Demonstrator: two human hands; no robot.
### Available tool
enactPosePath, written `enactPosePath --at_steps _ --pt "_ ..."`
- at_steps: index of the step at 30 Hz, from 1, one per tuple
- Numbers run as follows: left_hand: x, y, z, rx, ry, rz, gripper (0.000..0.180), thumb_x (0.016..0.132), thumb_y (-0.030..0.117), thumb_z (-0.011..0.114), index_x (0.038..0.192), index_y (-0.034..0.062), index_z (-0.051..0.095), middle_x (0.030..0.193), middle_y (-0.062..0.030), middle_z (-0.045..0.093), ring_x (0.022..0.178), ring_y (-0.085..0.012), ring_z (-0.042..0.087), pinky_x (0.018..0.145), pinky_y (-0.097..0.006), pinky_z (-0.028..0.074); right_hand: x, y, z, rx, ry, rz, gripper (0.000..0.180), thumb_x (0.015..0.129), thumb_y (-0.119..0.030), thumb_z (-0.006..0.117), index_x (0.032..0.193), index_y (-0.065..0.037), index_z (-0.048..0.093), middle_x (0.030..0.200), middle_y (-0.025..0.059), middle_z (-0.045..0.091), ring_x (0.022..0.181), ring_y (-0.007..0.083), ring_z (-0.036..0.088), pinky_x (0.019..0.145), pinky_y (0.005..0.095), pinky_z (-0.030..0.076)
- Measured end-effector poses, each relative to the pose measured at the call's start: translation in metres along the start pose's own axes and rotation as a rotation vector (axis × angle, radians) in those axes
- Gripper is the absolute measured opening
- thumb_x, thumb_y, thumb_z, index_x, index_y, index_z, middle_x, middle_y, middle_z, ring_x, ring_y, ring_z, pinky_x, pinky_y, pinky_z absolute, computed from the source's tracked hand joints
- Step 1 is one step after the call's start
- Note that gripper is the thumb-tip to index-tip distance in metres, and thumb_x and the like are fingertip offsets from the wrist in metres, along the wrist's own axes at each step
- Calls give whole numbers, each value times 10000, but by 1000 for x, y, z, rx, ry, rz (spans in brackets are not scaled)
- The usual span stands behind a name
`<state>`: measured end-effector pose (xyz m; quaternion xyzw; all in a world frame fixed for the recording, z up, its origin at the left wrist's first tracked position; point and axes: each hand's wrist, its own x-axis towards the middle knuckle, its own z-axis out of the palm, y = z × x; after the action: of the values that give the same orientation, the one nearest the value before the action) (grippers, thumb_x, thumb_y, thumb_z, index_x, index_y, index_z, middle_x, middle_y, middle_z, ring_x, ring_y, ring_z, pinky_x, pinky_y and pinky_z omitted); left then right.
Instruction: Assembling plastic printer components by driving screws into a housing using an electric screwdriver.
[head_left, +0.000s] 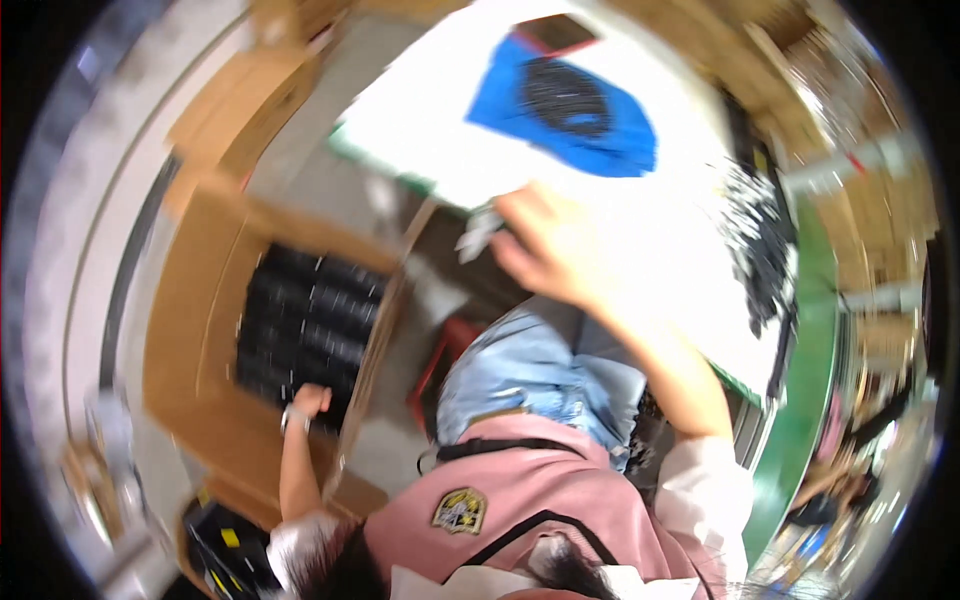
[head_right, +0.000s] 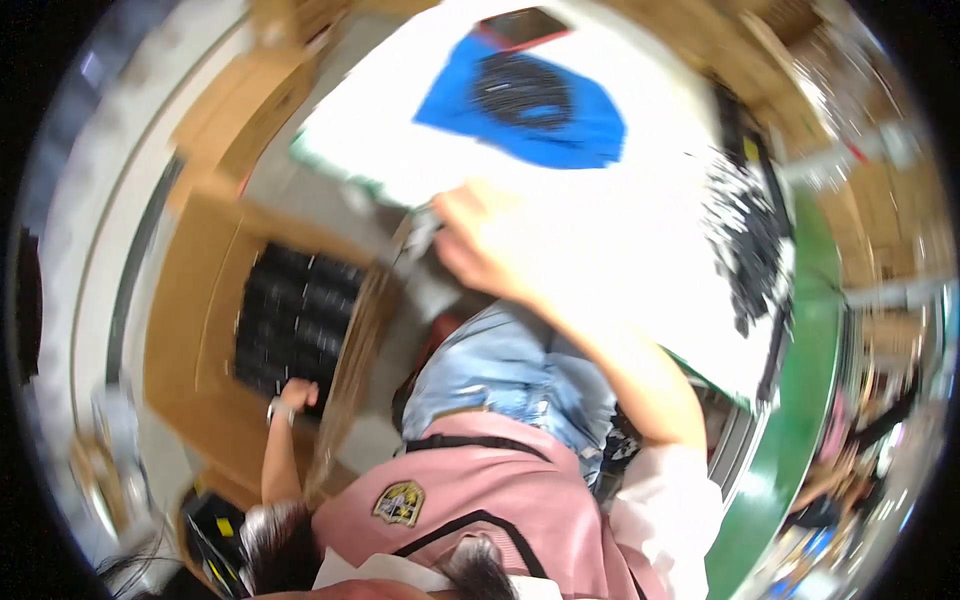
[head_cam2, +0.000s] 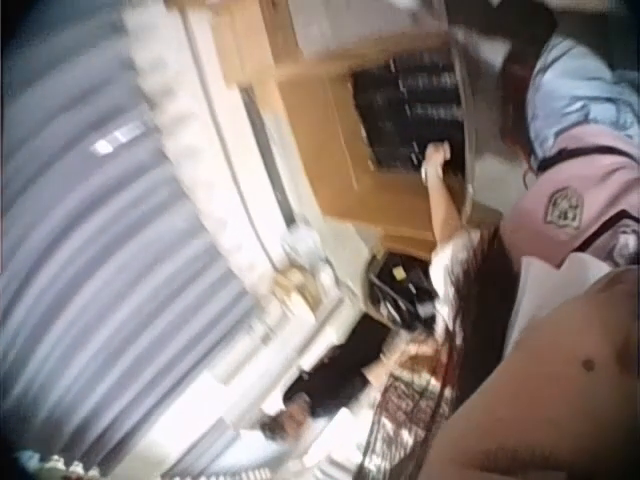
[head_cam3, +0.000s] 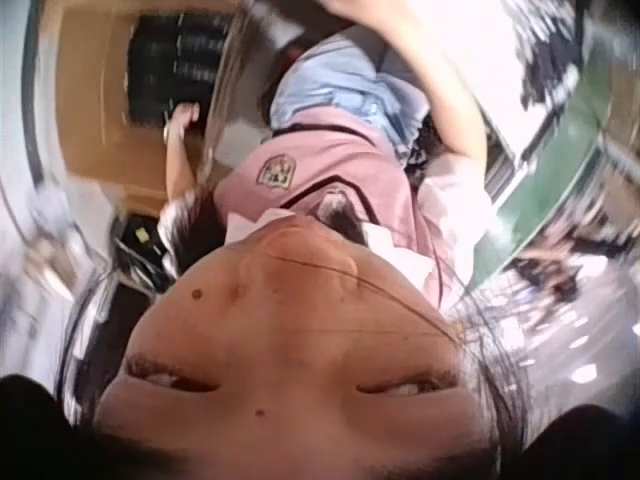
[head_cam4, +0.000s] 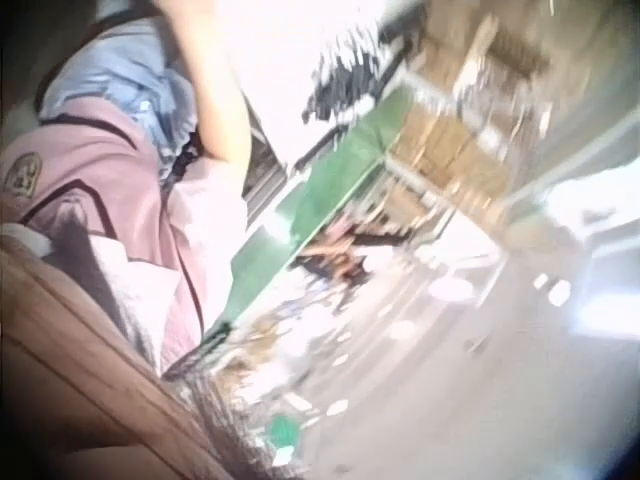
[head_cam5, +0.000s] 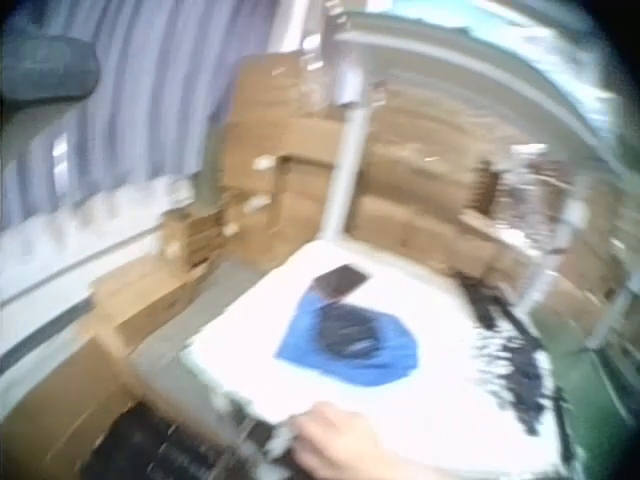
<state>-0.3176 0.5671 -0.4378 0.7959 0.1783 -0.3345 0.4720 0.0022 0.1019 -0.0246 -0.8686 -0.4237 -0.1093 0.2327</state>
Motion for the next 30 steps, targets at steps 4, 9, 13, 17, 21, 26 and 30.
enactPosePath --at_steps 4,9,13,17,21,26,30 --pt "27 176 -45 -419 484 108 148 918 153 578 993 59 664 888 -50 695 695 -100 638 513 -209 445 -34 21 -17 -8 125 -96 259 626 -116 670 835 -64 526 814 117 496 724 299 557 590 426 471" --pt "-26 391 -83 -455 665 597 149 945 180 579 969 45 636 850 -20 654 722 -78 593 563 -209 438 -84 23 -71 58 168 -161 235 687 -121 689 894 -91 581 822 80 500 670 272 539 559 373 443" --pt "-60 564 -12 -185 686 1027 112 935 89 567 981 -3 614 911 -25 611 828 -92 549 763 -235 458 -107 51 -127 -119 340 48 210 705 -105 676 900 -81 601 801 69 557 639 262 575 545 351 472" --pt "-58 677 85 41 269 1315 113 808 15 623 916 -7 643 922 -98 644 828 -173 604 709 -268 482 -123 126 -183 -174 586 413 235 748 -89 667 971 -34 620 795 87 628 681 218 623 604 315 504" --pt "-48 755 139 225 -161 1604 98 788 9 633 884 -7 632 911 -132 629 783 -258 630 670 -292 500 -129 227 -244 -302 602 838 302 746 -213 656 1002 -53 638 870 123 663 837 280 656 738 387 521" --pt "-12 765 168 340 -64 1704 133 763 24 644 891 25 612 866 -112 594 799 -292 600 676 -356 477 -134 326 -268 -531 -95 1364 557 711 -394 670 1144 -44 636 1182 167 623 1081 328 601 894 419 492" --pt "-10 763 161 311 -123 1725 139 753 24 653 887 36 618 853 -97 590 787 -286 598 669 -366 473 -141 378 -268 -407 -163 1344 783 635 -507 718 1162 51 565 1133 252 617 998 308 638 848 369 512"
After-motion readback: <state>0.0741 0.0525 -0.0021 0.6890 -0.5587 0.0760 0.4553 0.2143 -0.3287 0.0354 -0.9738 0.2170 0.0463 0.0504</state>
